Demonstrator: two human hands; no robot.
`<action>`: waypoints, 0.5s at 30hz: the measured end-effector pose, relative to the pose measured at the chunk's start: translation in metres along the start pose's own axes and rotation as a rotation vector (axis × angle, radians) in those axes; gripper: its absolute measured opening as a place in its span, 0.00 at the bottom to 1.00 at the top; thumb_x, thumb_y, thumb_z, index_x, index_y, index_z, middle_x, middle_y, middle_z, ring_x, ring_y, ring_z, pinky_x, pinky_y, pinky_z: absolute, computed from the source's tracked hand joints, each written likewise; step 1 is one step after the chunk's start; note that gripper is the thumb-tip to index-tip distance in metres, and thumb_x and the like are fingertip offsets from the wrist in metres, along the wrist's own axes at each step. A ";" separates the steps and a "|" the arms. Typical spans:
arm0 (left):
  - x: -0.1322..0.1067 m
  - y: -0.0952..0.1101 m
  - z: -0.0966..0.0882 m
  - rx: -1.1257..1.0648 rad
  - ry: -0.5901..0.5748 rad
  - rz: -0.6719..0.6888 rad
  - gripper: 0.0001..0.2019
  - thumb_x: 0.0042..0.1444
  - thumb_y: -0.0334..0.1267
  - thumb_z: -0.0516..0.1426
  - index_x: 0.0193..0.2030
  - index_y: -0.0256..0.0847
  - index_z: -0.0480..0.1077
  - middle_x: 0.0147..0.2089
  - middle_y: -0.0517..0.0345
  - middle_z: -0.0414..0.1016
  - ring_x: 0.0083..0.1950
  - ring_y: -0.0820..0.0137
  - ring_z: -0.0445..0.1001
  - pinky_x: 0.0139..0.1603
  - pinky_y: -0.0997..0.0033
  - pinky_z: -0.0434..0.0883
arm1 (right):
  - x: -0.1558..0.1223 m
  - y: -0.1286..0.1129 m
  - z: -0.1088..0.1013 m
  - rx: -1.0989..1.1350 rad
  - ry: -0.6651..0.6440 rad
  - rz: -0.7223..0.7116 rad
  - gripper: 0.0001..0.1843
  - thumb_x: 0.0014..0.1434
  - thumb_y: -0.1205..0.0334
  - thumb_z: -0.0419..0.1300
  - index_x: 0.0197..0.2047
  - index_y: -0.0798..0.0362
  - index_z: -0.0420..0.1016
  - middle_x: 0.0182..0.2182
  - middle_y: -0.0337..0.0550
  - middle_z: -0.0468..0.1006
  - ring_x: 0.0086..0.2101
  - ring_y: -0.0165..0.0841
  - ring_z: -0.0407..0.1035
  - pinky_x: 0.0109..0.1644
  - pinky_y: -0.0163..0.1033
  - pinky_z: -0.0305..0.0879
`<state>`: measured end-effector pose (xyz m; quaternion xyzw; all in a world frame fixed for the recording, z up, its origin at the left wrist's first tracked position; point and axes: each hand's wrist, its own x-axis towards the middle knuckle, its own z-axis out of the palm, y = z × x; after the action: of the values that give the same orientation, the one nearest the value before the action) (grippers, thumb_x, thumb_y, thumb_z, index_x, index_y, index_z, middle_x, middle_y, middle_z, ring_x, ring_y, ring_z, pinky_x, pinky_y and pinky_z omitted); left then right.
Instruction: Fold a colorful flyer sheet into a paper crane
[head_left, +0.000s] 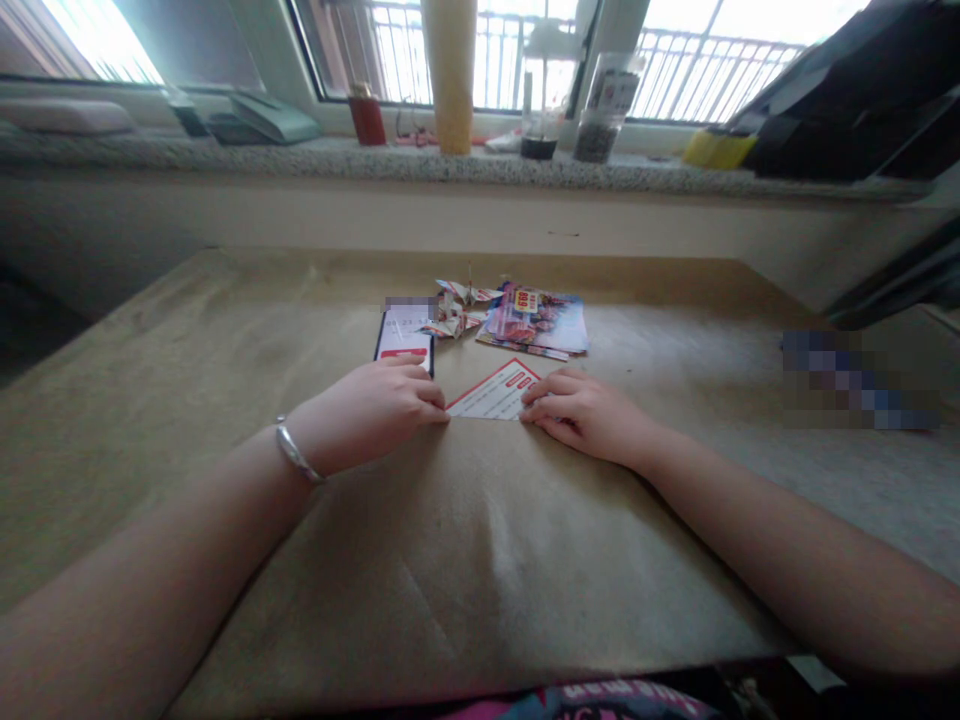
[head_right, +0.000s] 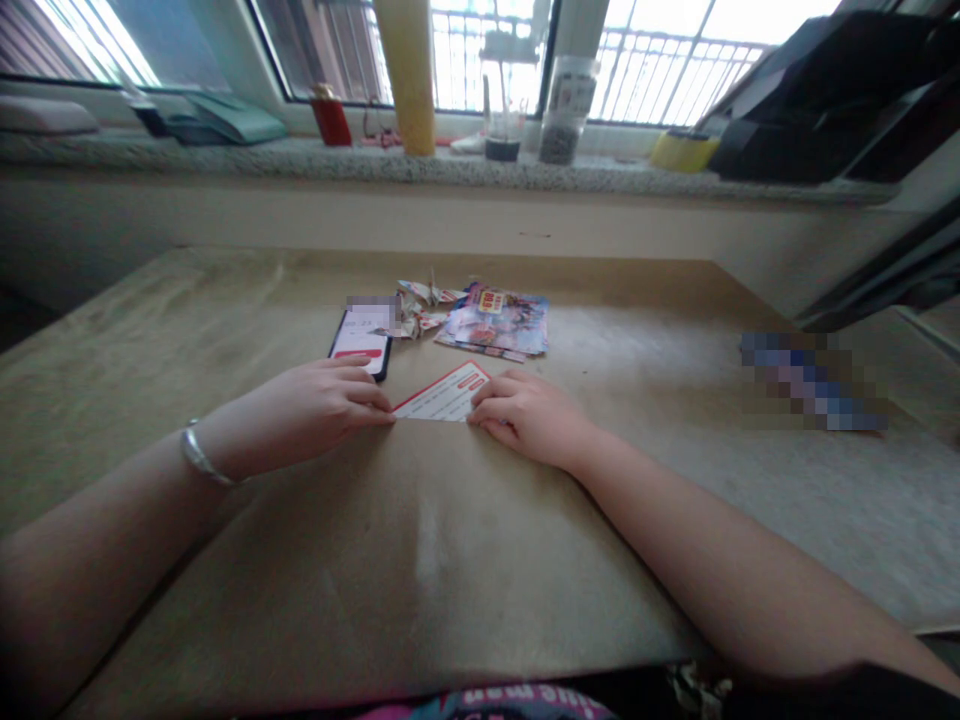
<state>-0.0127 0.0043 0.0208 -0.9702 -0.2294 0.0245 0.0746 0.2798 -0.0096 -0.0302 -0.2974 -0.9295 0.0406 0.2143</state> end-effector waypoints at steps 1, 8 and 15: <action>0.000 0.000 0.000 -0.003 -0.006 -0.003 0.13 0.58 0.28 0.54 0.43 0.49 0.76 0.42 0.62 0.78 0.43 0.68 0.72 0.52 0.65 0.65 | 0.000 0.000 0.000 -0.001 -0.002 0.000 0.11 0.62 0.64 0.54 0.39 0.50 0.78 0.42 0.45 0.78 0.42 0.34 0.69 0.46 0.41 0.66; -0.002 -0.004 -0.001 -0.037 -0.044 -0.006 0.15 0.58 0.27 0.53 0.44 0.49 0.76 0.43 0.62 0.78 0.44 0.68 0.72 0.50 0.67 0.67 | -0.002 0.001 0.000 -0.007 -0.014 0.004 0.11 0.62 0.64 0.54 0.40 0.49 0.78 0.43 0.45 0.78 0.43 0.35 0.69 0.47 0.42 0.66; -0.004 -0.006 0.000 -0.056 -0.012 -0.008 0.15 0.56 0.26 0.53 0.41 0.49 0.77 0.41 0.62 0.78 0.42 0.69 0.72 0.47 0.70 0.67 | -0.002 0.002 0.000 -0.014 -0.004 -0.004 0.11 0.62 0.64 0.53 0.39 0.49 0.78 0.43 0.45 0.78 0.43 0.35 0.69 0.47 0.42 0.67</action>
<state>-0.0191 0.0079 0.0222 -0.9708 -0.2342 0.0234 0.0462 0.2821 -0.0095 -0.0316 -0.2968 -0.9309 0.0341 0.2103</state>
